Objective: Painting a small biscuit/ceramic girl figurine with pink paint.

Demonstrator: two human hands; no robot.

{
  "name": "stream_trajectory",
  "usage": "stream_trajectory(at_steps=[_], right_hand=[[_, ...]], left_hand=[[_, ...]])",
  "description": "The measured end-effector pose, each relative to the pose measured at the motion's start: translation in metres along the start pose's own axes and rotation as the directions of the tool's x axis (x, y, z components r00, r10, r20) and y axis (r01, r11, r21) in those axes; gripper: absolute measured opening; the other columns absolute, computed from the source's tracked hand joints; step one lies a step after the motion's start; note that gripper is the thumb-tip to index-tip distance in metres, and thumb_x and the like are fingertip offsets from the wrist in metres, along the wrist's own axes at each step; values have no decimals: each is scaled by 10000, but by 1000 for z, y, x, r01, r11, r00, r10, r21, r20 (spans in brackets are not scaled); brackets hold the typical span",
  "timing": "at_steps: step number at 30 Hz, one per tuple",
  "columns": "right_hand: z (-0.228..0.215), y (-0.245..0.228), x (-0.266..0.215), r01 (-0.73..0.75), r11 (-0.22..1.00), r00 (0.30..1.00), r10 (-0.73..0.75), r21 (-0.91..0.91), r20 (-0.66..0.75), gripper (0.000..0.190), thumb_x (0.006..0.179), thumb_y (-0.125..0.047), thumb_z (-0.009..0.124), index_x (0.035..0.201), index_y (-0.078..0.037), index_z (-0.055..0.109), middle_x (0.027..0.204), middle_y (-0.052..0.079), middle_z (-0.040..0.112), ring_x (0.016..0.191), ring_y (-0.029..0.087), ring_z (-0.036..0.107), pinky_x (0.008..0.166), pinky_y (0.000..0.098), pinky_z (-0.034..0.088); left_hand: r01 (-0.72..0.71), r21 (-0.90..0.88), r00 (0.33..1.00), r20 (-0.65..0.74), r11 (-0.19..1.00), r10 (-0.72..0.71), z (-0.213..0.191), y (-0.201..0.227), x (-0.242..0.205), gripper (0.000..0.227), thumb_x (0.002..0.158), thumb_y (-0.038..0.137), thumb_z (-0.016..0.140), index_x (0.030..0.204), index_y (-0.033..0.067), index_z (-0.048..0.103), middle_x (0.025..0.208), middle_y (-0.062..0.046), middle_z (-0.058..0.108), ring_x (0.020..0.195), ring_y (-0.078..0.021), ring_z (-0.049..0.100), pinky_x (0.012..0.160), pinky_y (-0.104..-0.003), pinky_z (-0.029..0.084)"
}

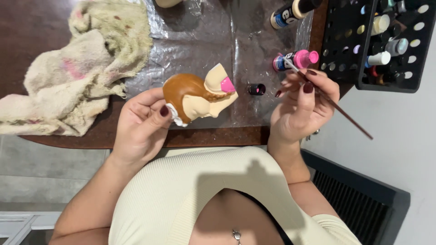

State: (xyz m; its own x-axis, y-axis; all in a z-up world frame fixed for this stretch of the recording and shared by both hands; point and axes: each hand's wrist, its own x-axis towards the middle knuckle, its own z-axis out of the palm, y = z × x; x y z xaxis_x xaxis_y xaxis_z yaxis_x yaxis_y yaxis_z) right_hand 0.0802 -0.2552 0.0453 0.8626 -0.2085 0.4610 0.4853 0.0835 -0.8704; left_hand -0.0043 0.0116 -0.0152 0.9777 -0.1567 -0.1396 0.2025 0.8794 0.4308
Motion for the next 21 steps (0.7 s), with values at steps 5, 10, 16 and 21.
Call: stream_trajectory(at_steps=[5,10,16,21], right_hand=[[1,-19,4,-64,997,977,72,-47,199,253,1019,-103,628,1237,18,585,1187,226,685,988,263,687,880,367,554],[15,-44,20,-82,990,815,132,-112,564,673,935,-185,837,1486,-24,485,1472,177,577,1424,276,548,1271,422,365],[5,-46,34,138,981,665,13,-140,747,838,797,-228,937,1487,-50,497,1442,153,614,1396,256,563,1247,400,336],[3,-41,25,331,930,723,-139,-163,676,789,755,-212,940,1422,-95,536,1248,99,694,1280,209,587,1200,403,357]], left_hand=[[50,-154,998,33,987,-46,9,11,10,414,1060,103,649,1409,-95,545,1292,-161,692,1202,-231,666,1083,-371,511],[150,-192,987,94,970,-134,16,14,12,469,1053,145,647,1425,-105,508,1281,-162,695,1184,-226,670,1064,-376,512],[248,-106,958,178,963,-227,25,22,15,446,1037,111,664,1398,-121,538,1235,-163,708,1131,-211,698,1033,-344,542],[68,217,991,101,974,-92,11,21,14,373,1118,121,725,1325,-158,589,935,-91,594,835,-97,507,731,-231,412]])
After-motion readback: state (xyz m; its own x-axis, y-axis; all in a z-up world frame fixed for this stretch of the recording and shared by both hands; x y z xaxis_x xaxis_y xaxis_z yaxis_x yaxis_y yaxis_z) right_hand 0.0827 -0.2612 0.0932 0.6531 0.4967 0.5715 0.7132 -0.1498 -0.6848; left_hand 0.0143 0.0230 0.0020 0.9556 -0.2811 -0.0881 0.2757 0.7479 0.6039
